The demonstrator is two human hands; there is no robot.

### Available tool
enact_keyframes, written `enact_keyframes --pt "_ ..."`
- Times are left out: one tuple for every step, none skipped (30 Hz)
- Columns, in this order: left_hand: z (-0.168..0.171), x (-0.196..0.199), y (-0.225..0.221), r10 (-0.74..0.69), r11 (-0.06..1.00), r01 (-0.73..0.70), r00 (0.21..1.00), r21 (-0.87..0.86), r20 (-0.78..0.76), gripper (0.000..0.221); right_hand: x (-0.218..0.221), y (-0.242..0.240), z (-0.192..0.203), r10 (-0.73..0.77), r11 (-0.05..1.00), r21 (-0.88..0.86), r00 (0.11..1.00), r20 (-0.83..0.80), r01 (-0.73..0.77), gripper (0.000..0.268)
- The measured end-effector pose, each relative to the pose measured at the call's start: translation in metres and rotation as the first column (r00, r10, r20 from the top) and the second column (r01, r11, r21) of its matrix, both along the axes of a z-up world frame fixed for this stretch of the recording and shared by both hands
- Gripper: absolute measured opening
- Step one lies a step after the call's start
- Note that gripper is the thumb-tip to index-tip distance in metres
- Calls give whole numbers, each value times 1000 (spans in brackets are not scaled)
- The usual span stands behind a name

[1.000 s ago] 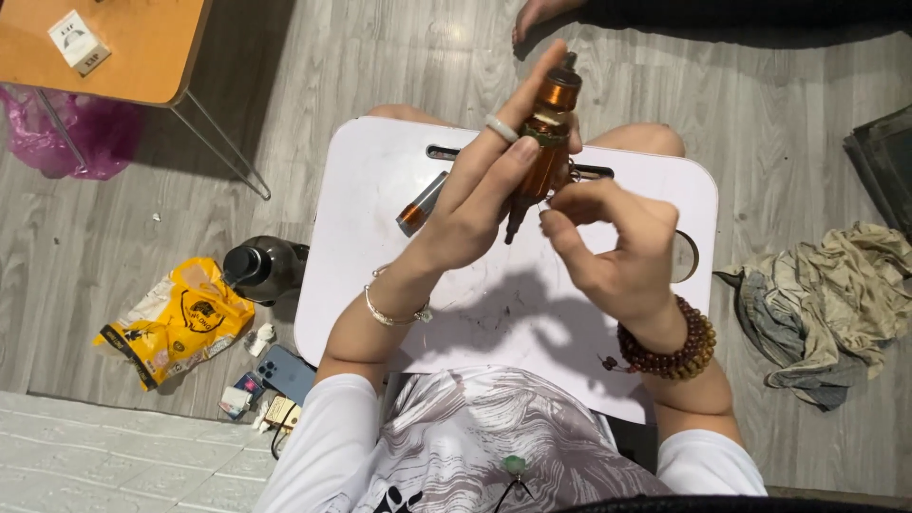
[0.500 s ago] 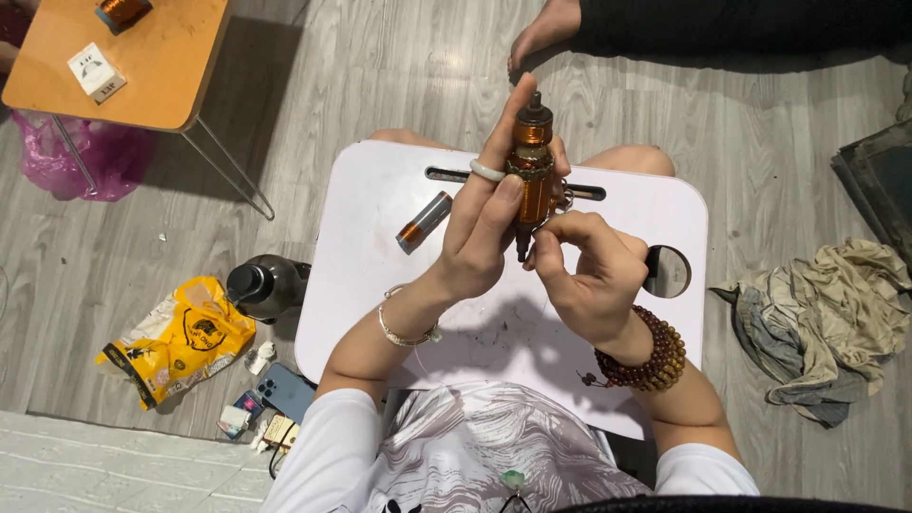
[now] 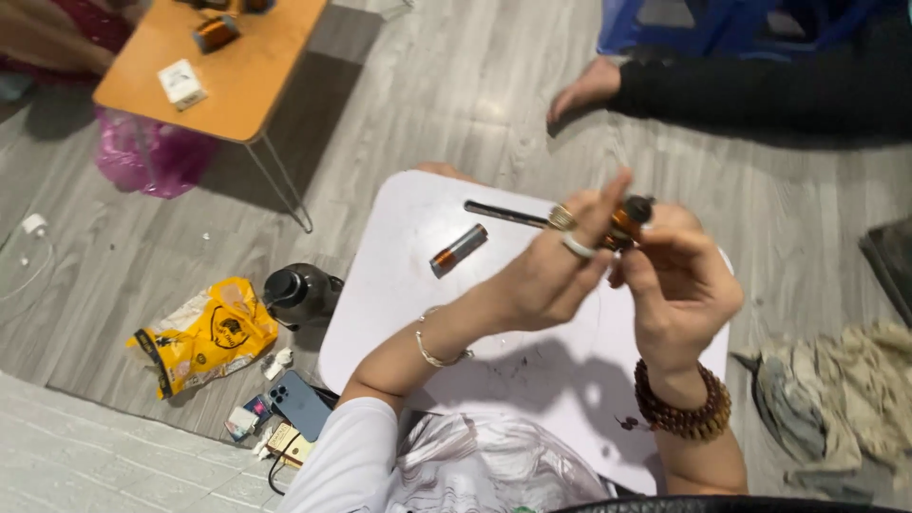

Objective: Assembling a small electronic component by fitting a copper coil onto a cylindrical core and threading fine wires.

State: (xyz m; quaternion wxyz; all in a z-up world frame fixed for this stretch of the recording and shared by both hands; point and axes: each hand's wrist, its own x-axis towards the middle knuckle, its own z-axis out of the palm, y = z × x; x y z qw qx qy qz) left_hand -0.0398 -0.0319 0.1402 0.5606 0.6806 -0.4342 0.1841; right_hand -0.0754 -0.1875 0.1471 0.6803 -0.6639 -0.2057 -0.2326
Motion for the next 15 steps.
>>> enact_keyframes --pt "-2 1 -2 8 1000 -9 999 11 38 61 4 0 1 9 1000 20 999 34 -10 16" --pt "-2 1 -2 24 1000 -25 999 9 44 61 2 2 2 25 999 19 999 40 -26 16" --pt "-2 2 -1 38 999 -39 998 26 45 59 0 2 2 -23 1000 14 1000 -6 23 13" --pt "-4 1 -3 45 998 -47 998 43 41 57 -4 1 2 -78 997 7 995 -57 78 13" --pt "-5 2 -2 54 998 -56 998 42 41 57 -3 0 0 -68 998 5 996 -56 69 13" --pt "-7 3 -2 47 997 -50 998 62 51 59 -2 -2 -2 -84 996 9 994 -68 85 12" --pt "-8 5 -3 39 996 -44 997 83 60 61 -1 -5 -4 -100 995 13 992 -80 101 11" --pt "-7 5 -2 38 996 -42 997 81 60 61 -1 -5 -5 -101 995 11 992 -80 103 11" --pt "-7 5 -1 37 993 -45 997 107 75 64 -1 -5 -6 -92 995 32 993 -78 95 10" --pt "-6 5 0 36 990 -47 996 132 87 67 0 -6 -7 -82 995 53 994 -79 86 9" --pt "-7 6 -1 35 990 -46 996 130 84 67 -1 -7 -8 -83 995 50 993 -81 87 9" --pt "-8 6 -2 26 989 -38 996 142 90 69 0 -9 -10 -76 996 46 993 -89 80 10" --pt "-9 7 -2 16 988 -30 995 154 96 72 0 -11 -11 -70 996 43 993 -96 74 13" --pt "-7 6 0 18 988 -33 995 154 96 72 1 -13 -12 -67 997 42 993 -95 71 13" --pt "-5 5 1 -6 988 -6 997 157 74 69 1 -15 -14 -68 998 -3 995 -76 68 12"
